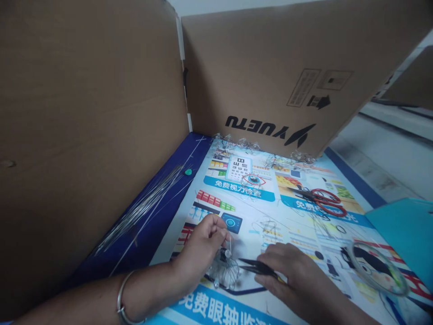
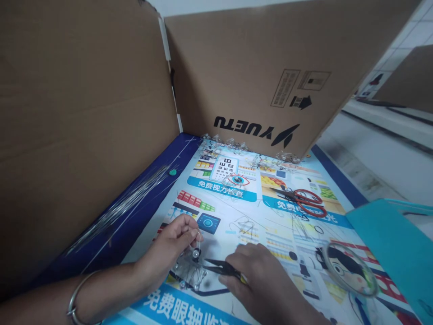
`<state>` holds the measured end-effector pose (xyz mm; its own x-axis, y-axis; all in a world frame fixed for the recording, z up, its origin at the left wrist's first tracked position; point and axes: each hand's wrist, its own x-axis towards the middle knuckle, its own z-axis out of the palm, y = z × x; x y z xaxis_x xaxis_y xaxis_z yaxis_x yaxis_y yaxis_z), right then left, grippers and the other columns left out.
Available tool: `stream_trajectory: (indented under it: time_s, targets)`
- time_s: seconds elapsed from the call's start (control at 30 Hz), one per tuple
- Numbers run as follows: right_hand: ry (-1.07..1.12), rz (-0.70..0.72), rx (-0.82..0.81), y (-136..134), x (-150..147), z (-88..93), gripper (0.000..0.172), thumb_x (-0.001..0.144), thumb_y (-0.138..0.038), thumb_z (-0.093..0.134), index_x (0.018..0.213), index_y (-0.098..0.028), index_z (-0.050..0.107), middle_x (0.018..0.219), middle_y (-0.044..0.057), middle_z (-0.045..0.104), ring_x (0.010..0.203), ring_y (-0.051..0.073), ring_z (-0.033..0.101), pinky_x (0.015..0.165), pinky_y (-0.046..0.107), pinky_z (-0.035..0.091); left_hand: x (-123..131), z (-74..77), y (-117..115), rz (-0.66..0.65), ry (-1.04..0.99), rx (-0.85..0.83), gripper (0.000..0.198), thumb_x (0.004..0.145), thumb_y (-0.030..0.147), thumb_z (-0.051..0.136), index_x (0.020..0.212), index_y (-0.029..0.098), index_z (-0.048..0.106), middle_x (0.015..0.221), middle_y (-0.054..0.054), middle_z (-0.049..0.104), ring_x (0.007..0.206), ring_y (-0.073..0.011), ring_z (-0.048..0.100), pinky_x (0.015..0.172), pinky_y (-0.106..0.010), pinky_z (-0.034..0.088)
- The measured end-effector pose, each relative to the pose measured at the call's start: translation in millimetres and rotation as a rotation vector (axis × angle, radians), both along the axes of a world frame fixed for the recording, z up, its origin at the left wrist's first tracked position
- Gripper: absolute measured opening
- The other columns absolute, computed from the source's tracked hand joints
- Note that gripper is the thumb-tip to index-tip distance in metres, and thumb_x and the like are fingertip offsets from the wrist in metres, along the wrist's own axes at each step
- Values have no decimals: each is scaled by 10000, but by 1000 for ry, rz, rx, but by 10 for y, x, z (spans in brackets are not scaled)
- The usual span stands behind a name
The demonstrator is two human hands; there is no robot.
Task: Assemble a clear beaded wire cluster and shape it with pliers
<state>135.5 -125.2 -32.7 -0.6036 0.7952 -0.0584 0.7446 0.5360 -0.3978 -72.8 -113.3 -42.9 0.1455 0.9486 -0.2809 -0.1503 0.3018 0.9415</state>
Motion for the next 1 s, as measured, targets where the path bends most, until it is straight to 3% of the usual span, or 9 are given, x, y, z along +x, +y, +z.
stream_trajectory:
  time_s: [0.1, 0.23, 0.5, 0.83, 1.0]
  targets:
    - [-5, -24, 41, 25, -15, -1, 171, 855, -344, 520, 829, -208, 621, 771, 37, 609, 735, 190, 553, 669, 305, 378, 27, -12, 2, 16, 0, 43, 35, 820, 181, 493, 794, 184, 469, 687, 16, 584, 639, -114, 495, 624, -227, 362]
    - [132, -76, -20, 32, -86, 37, 229, 857, -357, 502, 708, -203, 585, 691, 21, 582, 690, 171, 540, 631, 278, 378, 57, -19, 10, 63, -10, 84, 57, 815, 194, 515, 782, 184, 469, 713, 8, 590, 628, -112, 489, 619, -224, 367]
    - [452, -375, -274, 54, -362, -101, 149, 749, -334, 549, 765, -191, 588, 687, -2, 585, 649, 157, 538, 593, 248, 404, 86, -80, 12, 71, -41, 149, 79, 835, 244, 529, 814, 183, 484, 752, 4, 582, 662, -112, 503, 640, -221, 388]
    - [503, -286, -246, 96, -444, -177, 129, 727, -259, 526, 644, -173, 573, 620, -14, 517, 595, 129, 499, 544, 232, 365, 94, -150, -26, 53, -112, 209, 124, 846, 290, 551, 862, 190, 478, 803, -4, 595, 770, -138, 551, 725, -247, 415]
    - [504, -331, -193, 100, -471, -199, 161, 719, -241, 507, 570, -181, 501, 572, -25, 479, 550, 116, 473, 508, 225, 343, 96, -149, -28, 26, -113, 214, 121, 847, 287, 548, 857, 186, 482, 800, -5, 587, 759, -138, 546, 699, -235, 417]
